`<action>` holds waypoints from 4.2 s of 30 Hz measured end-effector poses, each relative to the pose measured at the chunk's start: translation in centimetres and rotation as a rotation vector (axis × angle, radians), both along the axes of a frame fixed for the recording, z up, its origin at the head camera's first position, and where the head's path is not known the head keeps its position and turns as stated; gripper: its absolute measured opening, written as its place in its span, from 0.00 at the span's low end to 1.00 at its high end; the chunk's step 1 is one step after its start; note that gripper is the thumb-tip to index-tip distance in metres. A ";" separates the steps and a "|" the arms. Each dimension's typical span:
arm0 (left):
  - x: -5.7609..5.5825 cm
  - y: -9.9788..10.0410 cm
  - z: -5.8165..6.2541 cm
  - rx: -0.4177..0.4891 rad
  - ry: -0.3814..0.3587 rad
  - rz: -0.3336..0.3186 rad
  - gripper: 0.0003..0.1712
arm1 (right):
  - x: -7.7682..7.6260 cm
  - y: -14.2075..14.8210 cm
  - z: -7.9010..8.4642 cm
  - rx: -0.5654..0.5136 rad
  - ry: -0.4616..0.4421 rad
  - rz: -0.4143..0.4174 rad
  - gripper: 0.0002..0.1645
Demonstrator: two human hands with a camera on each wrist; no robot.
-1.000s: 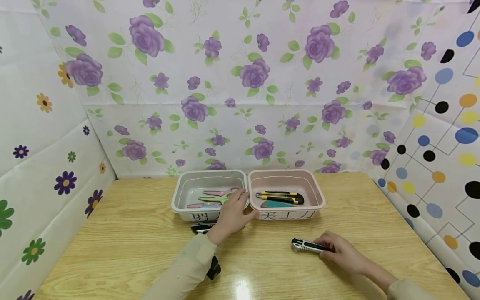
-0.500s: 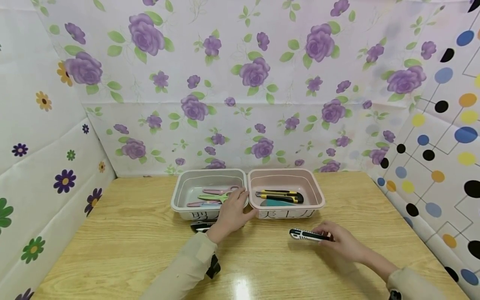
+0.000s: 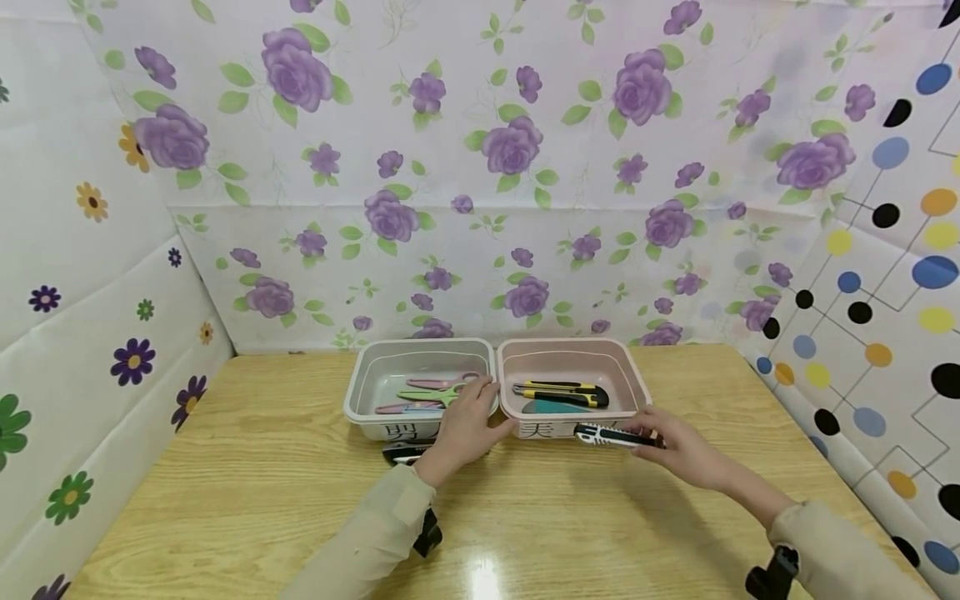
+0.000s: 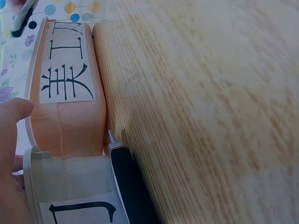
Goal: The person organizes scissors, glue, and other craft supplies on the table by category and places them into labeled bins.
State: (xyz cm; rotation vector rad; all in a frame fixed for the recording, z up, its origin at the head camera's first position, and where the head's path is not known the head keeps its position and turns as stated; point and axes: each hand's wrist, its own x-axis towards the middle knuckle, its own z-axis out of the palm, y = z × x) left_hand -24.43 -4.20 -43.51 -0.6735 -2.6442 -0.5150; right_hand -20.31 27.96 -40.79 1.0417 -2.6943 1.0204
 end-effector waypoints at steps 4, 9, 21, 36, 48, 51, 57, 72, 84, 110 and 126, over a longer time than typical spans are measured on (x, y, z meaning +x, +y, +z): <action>0.0 0.1 0.0 0.001 -0.003 0.002 0.34 | -0.7 -0.3 1.0 0.000 0.031 0.001 0.14; -0.2 0.1 -0.2 0.009 0.000 -0.003 0.34 | -1.6 -0.5 1.8 0.003 0.038 -0.013 0.14; -0.4 0.0 -0.7 0.022 0.014 -0.014 0.33 | -4.1 -0.3 1.9 0.039 0.039 -0.092 0.14; -0.3 0.0 -0.5 0.029 0.017 -0.012 0.33 | -5.8 -0.8 1.9 0.061 0.003 -0.123 0.16; -0.5 0.0 -0.7 0.034 0.036 -0.019 0.33 | -7.1 -1.4 1.6 0.078 0.007 -0.138 0.15; -0.4 0.0 -0.7 0.030 0.028 -0.018 0.33 | -7.5 -2.0 1.4 0.085 0.016 -0.132 0.15; -0.2 0.0 -0.5 0.034 0.005 -0.013 0.34 | -8.2 -3.1 0.9 0.093 0.017 -0.100 0.16; -0.2 0.0 -0.4 0.029 -0.003 -0.008 0.34 | -9.6 -4.8 -0.9 0.162 0.072 -0.060 0.13; -0.4 0.1 -0.7 -0.001 -0.012 0.009 0.35 | -9.9 -5.4 -1.3 0.176 0.058 -0.065 0.13; -0.3 0.1 -0.6 0.006 -0.016 0.019 0.35 | -10.7 -5.9 -1.4 0.228 0.025 -0.094 0.12; -0.1 0.0 -0.4 0.006 -0.015 0.011 0.34 | -10.5 -5.9 -1.2 0.216 0.069 -0.132 0.16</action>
